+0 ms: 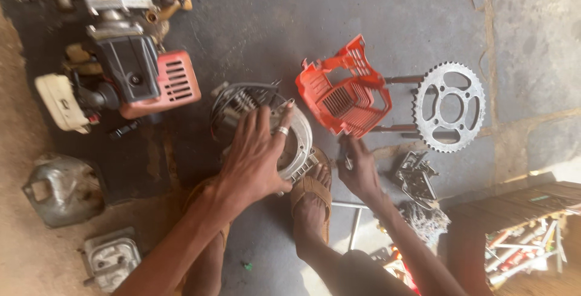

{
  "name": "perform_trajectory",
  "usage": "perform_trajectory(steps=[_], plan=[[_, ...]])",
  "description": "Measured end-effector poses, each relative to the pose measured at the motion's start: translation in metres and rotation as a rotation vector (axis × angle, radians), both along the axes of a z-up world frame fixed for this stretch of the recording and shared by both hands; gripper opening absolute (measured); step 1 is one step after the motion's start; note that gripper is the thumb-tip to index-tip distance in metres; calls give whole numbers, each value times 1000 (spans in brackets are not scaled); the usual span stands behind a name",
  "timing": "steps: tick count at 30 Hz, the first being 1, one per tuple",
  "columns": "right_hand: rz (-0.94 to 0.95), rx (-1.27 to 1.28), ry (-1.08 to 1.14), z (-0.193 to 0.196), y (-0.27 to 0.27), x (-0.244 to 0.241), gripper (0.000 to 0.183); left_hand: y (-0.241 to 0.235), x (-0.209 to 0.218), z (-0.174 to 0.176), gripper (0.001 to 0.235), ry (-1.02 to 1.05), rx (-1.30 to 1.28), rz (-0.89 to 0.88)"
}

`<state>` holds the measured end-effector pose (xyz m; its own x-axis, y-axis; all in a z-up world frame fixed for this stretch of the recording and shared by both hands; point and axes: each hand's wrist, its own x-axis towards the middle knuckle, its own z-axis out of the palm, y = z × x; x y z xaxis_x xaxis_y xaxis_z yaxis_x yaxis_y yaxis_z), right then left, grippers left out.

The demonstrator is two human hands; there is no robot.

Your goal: The person disassembles a small engine component by removing screws and the top casing using a T-handle wrench and a screwdriver.

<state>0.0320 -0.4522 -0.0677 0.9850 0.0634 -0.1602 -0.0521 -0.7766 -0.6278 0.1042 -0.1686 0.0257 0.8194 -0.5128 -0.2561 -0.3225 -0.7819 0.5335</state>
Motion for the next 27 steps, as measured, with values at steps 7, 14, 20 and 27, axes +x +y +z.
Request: perform_trajectory(steps=[7, 14, 20, 27], plan=[[-263, 652, -66, 135, 33, 8, 7, -9, 5, -2, 148, -100, 6, -37], [-172, 1048, -70, 159, 77, 51, 32, -13, 1, -7, 126, -97, 60, -4], [-240, 847, 12, 140, 83, 61, 37, -14, 1, -9, 127, -124, 67, 1], [-150, 997, 50, 131, 71, 65, 38, -13, 1, -10, 126, -116, 86, -21]])
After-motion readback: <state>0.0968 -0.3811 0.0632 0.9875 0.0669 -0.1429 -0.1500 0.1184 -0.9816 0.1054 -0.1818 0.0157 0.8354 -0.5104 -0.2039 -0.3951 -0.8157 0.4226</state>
